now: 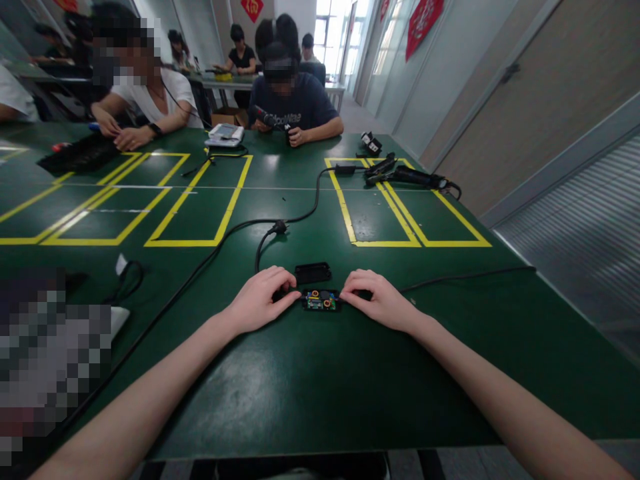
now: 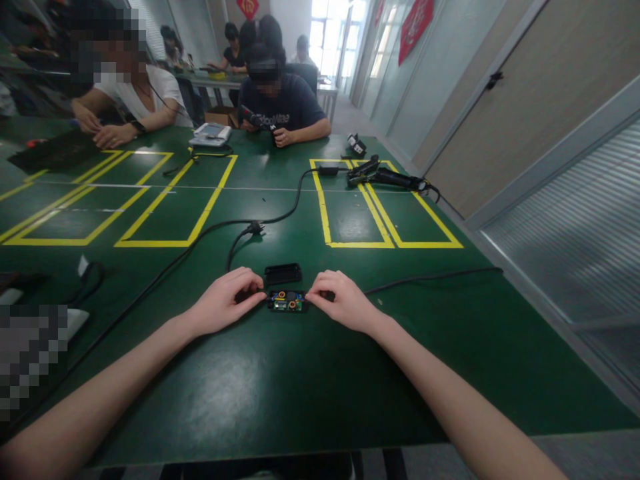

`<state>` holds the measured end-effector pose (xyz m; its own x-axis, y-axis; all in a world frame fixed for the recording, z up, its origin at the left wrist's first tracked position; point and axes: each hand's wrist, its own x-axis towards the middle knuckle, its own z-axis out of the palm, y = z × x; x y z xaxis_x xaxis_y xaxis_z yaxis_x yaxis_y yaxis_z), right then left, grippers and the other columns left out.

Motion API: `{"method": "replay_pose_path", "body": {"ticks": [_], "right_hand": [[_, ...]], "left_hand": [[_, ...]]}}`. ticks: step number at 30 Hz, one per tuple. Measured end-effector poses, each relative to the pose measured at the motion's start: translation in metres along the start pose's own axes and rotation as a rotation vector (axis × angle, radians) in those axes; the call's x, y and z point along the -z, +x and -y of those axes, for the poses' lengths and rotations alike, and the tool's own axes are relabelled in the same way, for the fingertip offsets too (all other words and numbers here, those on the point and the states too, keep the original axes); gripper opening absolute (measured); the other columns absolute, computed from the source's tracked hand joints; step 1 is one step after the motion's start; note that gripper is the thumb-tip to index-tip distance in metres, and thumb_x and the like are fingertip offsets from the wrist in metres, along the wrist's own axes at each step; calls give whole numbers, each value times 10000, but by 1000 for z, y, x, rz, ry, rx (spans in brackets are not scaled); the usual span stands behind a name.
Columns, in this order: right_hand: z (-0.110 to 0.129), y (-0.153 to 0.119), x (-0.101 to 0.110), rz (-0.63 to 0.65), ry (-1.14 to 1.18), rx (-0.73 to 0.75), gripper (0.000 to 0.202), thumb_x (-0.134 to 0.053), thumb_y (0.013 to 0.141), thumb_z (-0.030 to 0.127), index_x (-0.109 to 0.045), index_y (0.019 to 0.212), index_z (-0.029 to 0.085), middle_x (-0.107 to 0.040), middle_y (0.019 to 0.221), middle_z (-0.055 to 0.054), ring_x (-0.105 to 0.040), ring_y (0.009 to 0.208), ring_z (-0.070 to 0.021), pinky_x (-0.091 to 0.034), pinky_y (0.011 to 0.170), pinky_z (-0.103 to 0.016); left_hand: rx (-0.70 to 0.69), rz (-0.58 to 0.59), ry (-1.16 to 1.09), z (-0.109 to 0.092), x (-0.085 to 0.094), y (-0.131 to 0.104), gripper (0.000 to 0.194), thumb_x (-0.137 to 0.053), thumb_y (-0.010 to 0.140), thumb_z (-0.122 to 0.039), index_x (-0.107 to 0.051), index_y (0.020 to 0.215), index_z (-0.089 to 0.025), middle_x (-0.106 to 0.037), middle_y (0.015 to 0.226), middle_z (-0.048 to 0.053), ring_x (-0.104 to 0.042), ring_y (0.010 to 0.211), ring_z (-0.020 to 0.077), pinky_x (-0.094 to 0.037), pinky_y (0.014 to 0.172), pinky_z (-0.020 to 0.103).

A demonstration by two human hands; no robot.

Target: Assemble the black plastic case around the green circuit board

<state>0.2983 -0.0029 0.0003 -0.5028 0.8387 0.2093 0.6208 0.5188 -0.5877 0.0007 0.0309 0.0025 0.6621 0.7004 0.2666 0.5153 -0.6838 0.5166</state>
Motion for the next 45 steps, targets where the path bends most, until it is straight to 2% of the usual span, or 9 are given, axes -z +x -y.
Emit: {"method": "replay_pose_path", "body": {"ticks": [6, 8, 12, 15, 19, 22, 25, 33, 45], "right_hand": [[0, 1, -1, -37, -64, -52, 213, -639, 999, 377, -705, 877, 215, -691, 884, -57, -638, 854, -219, -493, 804, -377], [-2, 1, -2, -94, -92, -71, 209, -673, 967, 405, -715, 1056, 220, -704, 1037, -89, -649, 917, -239, -520, 844, -403], [-6, 1, -9, -177, -149, -58, 550, -679, 940, 420, -580, 1445, 226, -596, 1451, -174, -585, 1246, -345, -482, 1036, -554], [-5, 2, -12, -163, -132, -39, 398, -637, 967, 351, -654, 1342, 220, -672, 1368, -162, -591, 1239, -345, -474, 1036, -571], [2, 5, -13, -199, 93, -137, 306, -667, 931, 303, -667, 1221, 206, -751, 1089, -104, -682, 999, -266, -559, 895, -457], [6, 6, -13, -193, 350, -195, 301, -683, 894, 281, -642, 1182, 205, -755, 978, -59, -711, 879, -214, -595, 802, -379], [7, 7, -14, -222, 468, -202, 281, -712, 862, 276, -648, 1128, 213, -757, 957, -50, -735, 894, -205, -617, 812, -361], [7, 5, -18, -242, 371, -157, 259, -717, 895, 308, -673, 1138, 233, -767, 1057, -68, -765, 937, -230, -657, 886, -419], [5, 5, -19, -239, 404, -149, 227, -720, 889, 314, -668, 1092, 227, -768, 993, -51, -772, 904, -224, -666, 871, -408]], "left_hand": [[-8, 13, 136, 1, -2, 0, 450, -607, 1006, -485, -638, 1373, -225, -647, 1238, 121, -588, 1132, 300, -502, 971, 470], [-36, 39, 156, 2, -3, 0, 455, -625, 999, -497, -657, 1372, -236, -633, 1301, 134, -573, 1202, 322, -490, 1004, 498], [-124, 59, 136, 1, -4, -1, 382, -582, 1040, -421, -672, 1352, -221, -640, 1348, 148, -585, 1250, 314, -490, 1033, 494], [-160, 37, 112, 0, -5, -1, 346, -579, 1045, -379, -677, 1336, -220, -647, 1356, 148, -605, 1251, 301, -505, 1045, 482], [-166, 3, 55, -1, -5, -1, 276, -621, 1016, -347, -690, 1256, -231, -643, 1376, 134, -626, 1252, 291, -523, 1063, 477], [-111, -29, -31, -1, -5, -2, 292, -657, 983, -327, -642, 1254, -218, -683, 1305, 124, -665, 1202, 274, -552, 1039, 451], [-33, -56, -109, 1, -6, -3, 386, -694, 949, -319, -580, 1302, -213, -728, 1207, 100, -713, 1101, 252, -582, 981, 422], [-52, -20, -106, 2, -5, -5, 647, -641, 988, -313, -393, 1584, -266, -762, 1183, 64, -713, 1112, 236, -559, 1016, 432], [-74, 34, -105, 2, -3, -2, 574, -619, 1010, -281, -456, 1559, -256, -779, 1154, 65, -681, 1103, 237, -542, 990, 418]]}}
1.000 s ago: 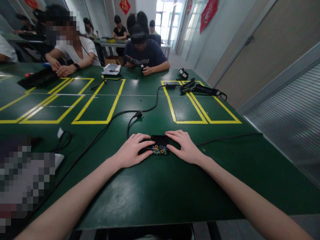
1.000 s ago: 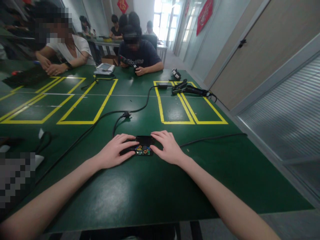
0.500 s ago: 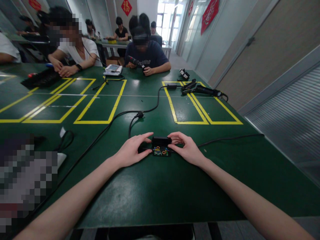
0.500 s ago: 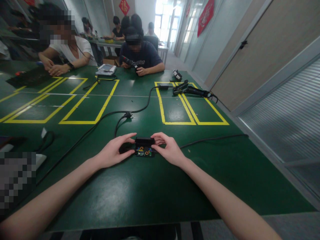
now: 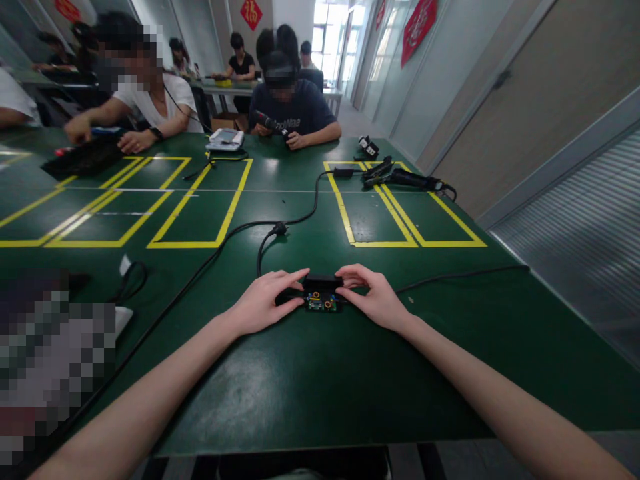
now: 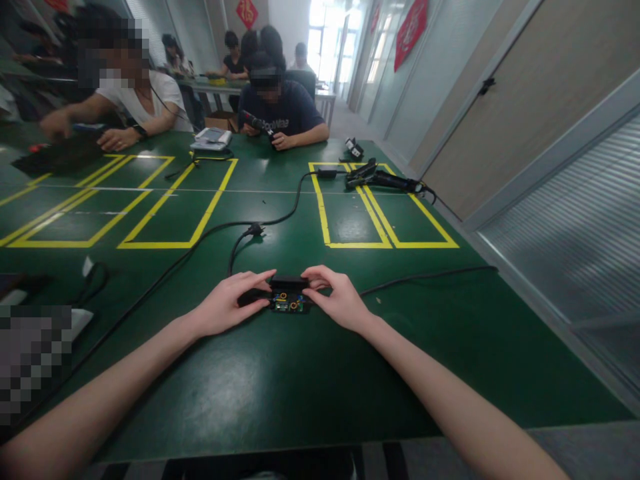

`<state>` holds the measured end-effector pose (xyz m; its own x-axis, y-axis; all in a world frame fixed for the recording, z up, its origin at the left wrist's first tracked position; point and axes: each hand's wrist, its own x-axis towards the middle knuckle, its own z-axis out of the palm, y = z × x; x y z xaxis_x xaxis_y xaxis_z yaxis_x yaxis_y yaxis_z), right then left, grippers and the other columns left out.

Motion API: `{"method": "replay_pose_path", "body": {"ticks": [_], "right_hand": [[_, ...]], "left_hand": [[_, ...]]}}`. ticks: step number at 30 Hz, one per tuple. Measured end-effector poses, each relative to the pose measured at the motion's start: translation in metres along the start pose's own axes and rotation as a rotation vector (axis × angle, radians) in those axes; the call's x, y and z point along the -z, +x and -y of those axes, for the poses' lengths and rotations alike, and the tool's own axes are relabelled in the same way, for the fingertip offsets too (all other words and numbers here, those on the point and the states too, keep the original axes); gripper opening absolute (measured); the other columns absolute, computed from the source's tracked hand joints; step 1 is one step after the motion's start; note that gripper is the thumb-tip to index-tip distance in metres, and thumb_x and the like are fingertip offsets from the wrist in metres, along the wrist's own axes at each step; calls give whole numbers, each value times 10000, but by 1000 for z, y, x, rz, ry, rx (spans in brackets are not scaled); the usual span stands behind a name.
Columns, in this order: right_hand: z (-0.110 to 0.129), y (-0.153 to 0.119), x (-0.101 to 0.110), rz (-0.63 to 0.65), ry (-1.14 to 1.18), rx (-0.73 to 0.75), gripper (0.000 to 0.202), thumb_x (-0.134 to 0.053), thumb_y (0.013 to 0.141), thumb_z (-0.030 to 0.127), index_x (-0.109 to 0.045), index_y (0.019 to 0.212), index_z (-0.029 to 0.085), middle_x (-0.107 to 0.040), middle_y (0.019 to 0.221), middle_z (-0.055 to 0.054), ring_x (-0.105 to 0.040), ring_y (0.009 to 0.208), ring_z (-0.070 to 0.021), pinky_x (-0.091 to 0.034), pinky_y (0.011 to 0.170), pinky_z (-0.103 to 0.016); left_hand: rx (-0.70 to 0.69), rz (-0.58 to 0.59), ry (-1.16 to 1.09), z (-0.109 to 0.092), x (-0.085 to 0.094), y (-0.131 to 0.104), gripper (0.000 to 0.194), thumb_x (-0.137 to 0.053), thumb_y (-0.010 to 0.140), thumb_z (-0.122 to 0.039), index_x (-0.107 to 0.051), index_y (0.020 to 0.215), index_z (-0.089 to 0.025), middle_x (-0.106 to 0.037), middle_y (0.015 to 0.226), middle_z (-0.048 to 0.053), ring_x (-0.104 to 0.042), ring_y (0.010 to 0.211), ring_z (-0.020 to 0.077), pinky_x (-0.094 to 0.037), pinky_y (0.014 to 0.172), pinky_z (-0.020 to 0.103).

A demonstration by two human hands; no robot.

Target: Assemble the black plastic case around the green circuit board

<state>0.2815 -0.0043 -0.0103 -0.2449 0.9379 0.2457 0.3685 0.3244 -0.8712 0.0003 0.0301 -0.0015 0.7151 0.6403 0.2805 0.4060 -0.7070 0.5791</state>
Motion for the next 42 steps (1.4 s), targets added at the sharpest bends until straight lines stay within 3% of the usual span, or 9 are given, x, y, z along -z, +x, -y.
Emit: {"method": "replay_pose_path", "body": {"ticks": [5, 11, 17, 23, 31, 38, 42], "right_hand": [[9, 1, 8, 118, -39, 50, 146, -651, 908, 247, -678, 1048, 214, -764, 1034, -70, -752, 962, -223, -637, 912, -416], [14, -1, 17, 295, -149, 297, 285, -615, 803, 132, -609, 1078, 207, -721, 1106, -96, -700, 1001, -227, -578, 909, -394], [15, -2, 9, 295, -321, 348, 320, -792, 803, 240, -547, 1008, 223, -700, 1102, -103, -670, 968, -238, -543, 822, -367], [12, -1, 7, 256, -406, 378, 293, -808, 833, 248, -566, 996, 215, -714, 1047, -92, -681, 935, -233, -546, 789, -356], [7, -1, 9, 206, -367, 481, 255, -791, 894, 305, -582, 1007, 213, -728, 1031, -95, -697, 929, -234, -567, 784, -367], [11, 0, 8, 250, -445, 427, 353, -842, 823, 279, -550, 1012, 215, -711, 1056, -90, -679, 911, -230, -544, 756, -345], [11, -1, 4, 221, -534, 437, 282, -781, 862, 280, -553, 1008, 204, -701, 988, -90, -645, 851, -230, -516, 725, -343]], "left_hand": [[38, -3, -81, -6, 2, 1, 345, -619, 1005, -280, -621, 1348, -238, -768, 1159, 67, -696, 1083, 224, -549, 975, 383], [-27, 13, -109, -13, 1, 1, 259, -605, 908, -180, -666, 1158, -214, -743, 1141, 81, -692, 1076, 235, -553, 979, 403], [-67, 60, -34, -19, -3, 4, 274, -737, 826, -190, -597, 1059, -217, -724, 1244, 88, -686, 1114, 269, -528, 967, 424], [-60, 40, 55, -17, -9, 4, 262, -752, 887, -231, -591, 1092, -211, -731, 1176, 91, -685, 1057, 271, -535, 897, 410], [-101, 28, 52, -15, -10, 4, 310, -688, 928, -215, -596, 1223, -219, -733, 1176, 72, -681, 1059, 251, -547, 920, 399], [-107, 8, 54, -16, -11, 5, 257, -699, 916, -213, -604, 1155, -210, -733, 1180, 82, -671, 1063, 255, -551, 902, 396], [-88, 19, 164, -21, -14, 7, 315, -721, 906, -277, -593, 1181, -192, -723, 1138, 92, -666, 1030, 269, -547, 877, 403]]}}
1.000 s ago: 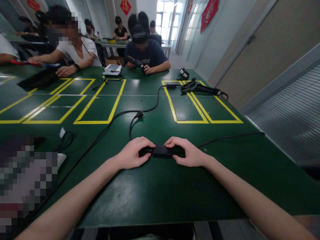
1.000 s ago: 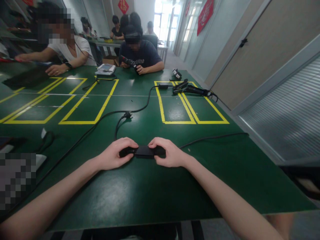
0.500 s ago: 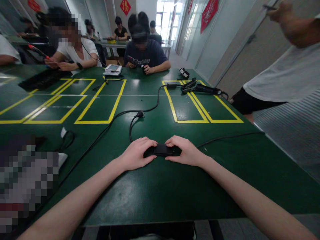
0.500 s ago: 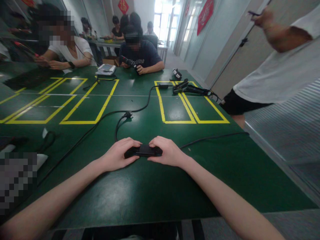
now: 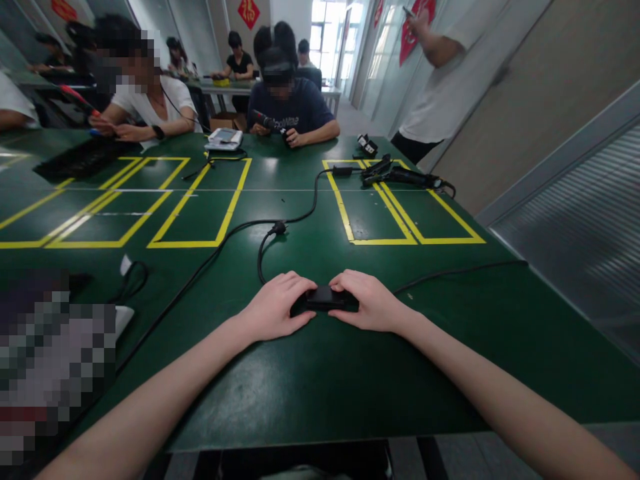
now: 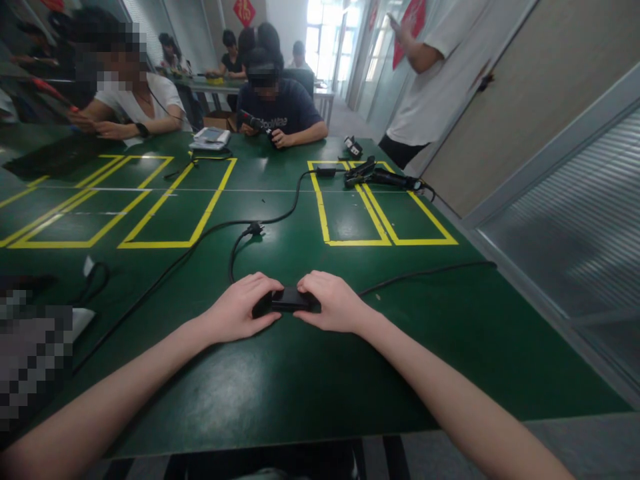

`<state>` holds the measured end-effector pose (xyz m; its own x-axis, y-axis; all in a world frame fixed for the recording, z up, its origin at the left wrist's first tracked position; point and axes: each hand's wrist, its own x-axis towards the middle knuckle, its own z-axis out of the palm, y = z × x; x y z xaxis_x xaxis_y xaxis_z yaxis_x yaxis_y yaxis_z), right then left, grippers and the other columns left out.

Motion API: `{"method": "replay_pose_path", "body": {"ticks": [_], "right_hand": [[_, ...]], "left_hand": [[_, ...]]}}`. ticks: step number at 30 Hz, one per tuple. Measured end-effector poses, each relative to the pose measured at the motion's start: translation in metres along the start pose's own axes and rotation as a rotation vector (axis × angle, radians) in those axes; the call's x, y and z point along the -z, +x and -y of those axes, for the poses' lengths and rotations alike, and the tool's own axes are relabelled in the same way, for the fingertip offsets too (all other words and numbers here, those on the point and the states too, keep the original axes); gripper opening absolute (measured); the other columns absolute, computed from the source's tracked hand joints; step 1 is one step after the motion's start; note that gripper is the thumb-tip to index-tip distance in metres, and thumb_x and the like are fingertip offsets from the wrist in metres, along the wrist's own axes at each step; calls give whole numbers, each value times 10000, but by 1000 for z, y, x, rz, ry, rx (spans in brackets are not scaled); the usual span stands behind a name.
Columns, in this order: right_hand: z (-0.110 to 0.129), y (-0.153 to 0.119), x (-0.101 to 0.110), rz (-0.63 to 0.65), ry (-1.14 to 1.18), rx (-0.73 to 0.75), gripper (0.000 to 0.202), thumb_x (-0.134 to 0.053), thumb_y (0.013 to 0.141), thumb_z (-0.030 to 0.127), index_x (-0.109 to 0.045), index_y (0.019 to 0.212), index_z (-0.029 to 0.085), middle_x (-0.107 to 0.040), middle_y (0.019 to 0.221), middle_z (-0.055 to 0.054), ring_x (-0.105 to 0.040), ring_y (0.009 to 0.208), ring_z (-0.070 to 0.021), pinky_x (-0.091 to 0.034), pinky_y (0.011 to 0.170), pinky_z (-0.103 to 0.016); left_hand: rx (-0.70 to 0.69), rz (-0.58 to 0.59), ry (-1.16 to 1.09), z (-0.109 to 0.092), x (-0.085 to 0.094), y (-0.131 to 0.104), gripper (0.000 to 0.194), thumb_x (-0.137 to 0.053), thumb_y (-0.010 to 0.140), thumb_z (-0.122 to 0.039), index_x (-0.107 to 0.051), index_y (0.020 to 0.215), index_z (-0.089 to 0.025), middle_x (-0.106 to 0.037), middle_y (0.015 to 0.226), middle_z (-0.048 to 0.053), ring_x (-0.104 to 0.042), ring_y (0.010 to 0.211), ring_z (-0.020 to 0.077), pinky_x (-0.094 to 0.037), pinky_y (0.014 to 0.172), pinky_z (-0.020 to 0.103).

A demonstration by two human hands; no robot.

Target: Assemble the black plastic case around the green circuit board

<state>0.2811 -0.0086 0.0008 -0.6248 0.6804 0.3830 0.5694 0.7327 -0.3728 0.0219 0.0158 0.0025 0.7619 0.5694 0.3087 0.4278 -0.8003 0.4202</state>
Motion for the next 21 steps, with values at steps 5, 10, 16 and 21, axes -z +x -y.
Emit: {"method": "replay_pose_path", "body": {"ticks": [5, 10, 16, 21], "right_hand": [[6, 1, 1, 10, -45, -15, 194, -691, 927, 322, -589, 1014, 183, -686, 904, -81, -625, 782, -220, -492, 697, -335], [7, 4, 2, 66, -101, 67, 308, -652, 990, 379, -628, 1180, 137, -723, 976, -107, -658, 859, -239, -505, 746, -352], [7, 2, 1, 45, -258, 112, 346, -509, 1076, 432, -665, 1167, 137, -737, 917, -102, -654, 815, -230, -476, 712, -351], [10, 2, 3, 52, -277, 92, 358, -516, 1070, 459, -679, 1093, 141, -728, 871, -94, -640, 768, -220, -458, 675, -339]], "left_hand": [[-34, -2, 180, -3, -5, 5, 265, -626, 1001, -311, -597, 1221, -166, -731, 1085, 100, -669, 975, 256, -520, 841, 383], [-112, -9, 204, 1, -5, 4, 304, -516, 1076, -388, -622, 1234, -151, -754, 1039, 91, -668, 904, 237, -485, 796, 369], [-133, -25, 191, 0, -3, 4, 350, -496, 1083, -417, -653, 1214, -134, -762, 1009, 102, -669, 899, 246, -486, 802, 376], [-175, -83, 157, -2, -4, 4, 390, -485, 1089, -437, -623, 1296, -136, -760, 1080, 120, -696, 977, 244, -527, 885, 390]]}}
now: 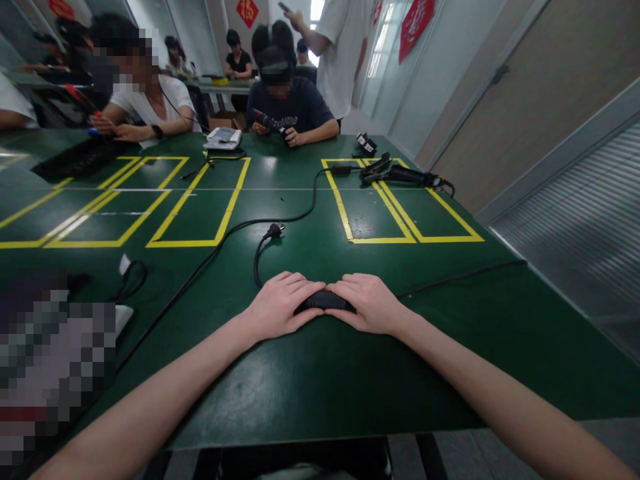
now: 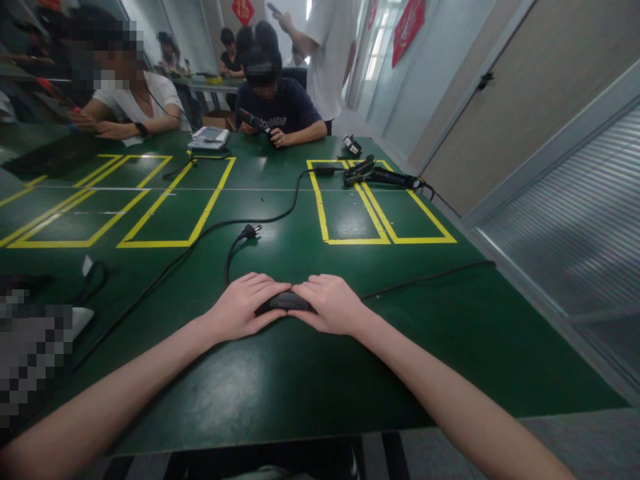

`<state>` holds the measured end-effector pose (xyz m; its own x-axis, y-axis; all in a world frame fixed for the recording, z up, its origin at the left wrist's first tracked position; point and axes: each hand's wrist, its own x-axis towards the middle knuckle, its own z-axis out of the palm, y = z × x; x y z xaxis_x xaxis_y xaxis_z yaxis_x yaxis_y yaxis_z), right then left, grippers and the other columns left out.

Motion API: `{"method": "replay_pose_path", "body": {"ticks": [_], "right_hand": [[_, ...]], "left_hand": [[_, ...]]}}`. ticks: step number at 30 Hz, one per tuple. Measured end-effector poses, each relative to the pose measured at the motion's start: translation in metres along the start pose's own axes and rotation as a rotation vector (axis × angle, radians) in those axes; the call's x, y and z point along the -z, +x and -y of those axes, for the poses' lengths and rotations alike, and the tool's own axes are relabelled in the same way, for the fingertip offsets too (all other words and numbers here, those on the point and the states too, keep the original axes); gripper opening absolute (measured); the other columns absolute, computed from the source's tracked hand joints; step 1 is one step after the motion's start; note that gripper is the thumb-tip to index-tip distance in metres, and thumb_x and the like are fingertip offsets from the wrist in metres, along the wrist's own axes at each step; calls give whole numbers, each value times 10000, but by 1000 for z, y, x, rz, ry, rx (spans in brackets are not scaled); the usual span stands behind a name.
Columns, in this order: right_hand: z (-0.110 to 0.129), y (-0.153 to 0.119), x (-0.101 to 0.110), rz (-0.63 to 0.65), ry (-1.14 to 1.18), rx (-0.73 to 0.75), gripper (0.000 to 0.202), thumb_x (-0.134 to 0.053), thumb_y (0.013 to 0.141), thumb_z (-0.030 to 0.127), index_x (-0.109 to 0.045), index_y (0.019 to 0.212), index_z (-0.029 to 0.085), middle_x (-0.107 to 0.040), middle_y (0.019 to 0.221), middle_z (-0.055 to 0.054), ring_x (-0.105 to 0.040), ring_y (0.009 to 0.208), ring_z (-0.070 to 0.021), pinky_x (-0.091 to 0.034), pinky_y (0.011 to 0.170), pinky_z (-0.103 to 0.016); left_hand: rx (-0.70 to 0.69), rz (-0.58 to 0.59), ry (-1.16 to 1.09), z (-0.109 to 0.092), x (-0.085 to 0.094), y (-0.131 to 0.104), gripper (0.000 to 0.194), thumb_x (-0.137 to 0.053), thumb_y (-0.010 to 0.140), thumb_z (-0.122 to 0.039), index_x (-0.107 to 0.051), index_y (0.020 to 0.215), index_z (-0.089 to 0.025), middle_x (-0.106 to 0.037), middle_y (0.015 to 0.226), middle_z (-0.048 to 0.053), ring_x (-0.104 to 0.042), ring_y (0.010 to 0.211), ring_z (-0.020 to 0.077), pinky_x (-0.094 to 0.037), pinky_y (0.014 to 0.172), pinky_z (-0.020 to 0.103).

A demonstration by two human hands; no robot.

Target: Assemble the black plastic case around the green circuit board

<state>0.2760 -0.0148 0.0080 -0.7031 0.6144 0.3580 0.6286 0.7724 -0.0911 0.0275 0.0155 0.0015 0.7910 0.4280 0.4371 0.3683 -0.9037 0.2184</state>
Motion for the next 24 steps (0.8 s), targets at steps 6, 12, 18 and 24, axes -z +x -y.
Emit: {"method": "replay_pose_path", "body": {"ticks": [6, 12, 18, 24], "right_hand": [[-5, 1, 0, 1, 8, 56, 353, -497, 1077, 434, -672, 1143, 135, -733, 910, -99, -660, 817, -221, -501, 722, -341], [-8, -6, 3, -43, -129, 139, 381, -403, 1087, 286, -615, 1371, 145, -729, 1151, -163, -678, 980, -261, -543, 793, -378], [-6, -4, 1, 24, 25, 45, 462, -596, 1021, 413, -582, 1417, 176, -731, 1129, -134, -708, 938, -253, -555, 730, -344], [0, -3, 1, 52, 181, -114, 312, -567, 1051, 408, -628, 1261, 186, -736, 997, -77, -712, 835, -202, -509, 682, -281]], "left_hand": [[17, -22, -45, -3, 1, 0, 351, -489, 1085, -438, -648, 1240, -166, -769, 1071, 105, -706, 991, 246, -499, 1033, 460], [420, 115, -211, -7, 7, 7, 433, -469, 1068, -529, -719, 949, -195, -729, 814, 23, -669, 749, 199, -510, 752, 335], [402, 39, -283, -7, 6, 4, 350, -634, 1002, -536, -715, 1014, -196, -724, 860, 20, -654, 783, 194, -492, 719, 316], [212, -73, -118, -6, 4, 0, 366, -643, 1004, -528, -686, 1068, -170, -733, 905, 63, -658, 867, 232, -504, 823, 378]]}}
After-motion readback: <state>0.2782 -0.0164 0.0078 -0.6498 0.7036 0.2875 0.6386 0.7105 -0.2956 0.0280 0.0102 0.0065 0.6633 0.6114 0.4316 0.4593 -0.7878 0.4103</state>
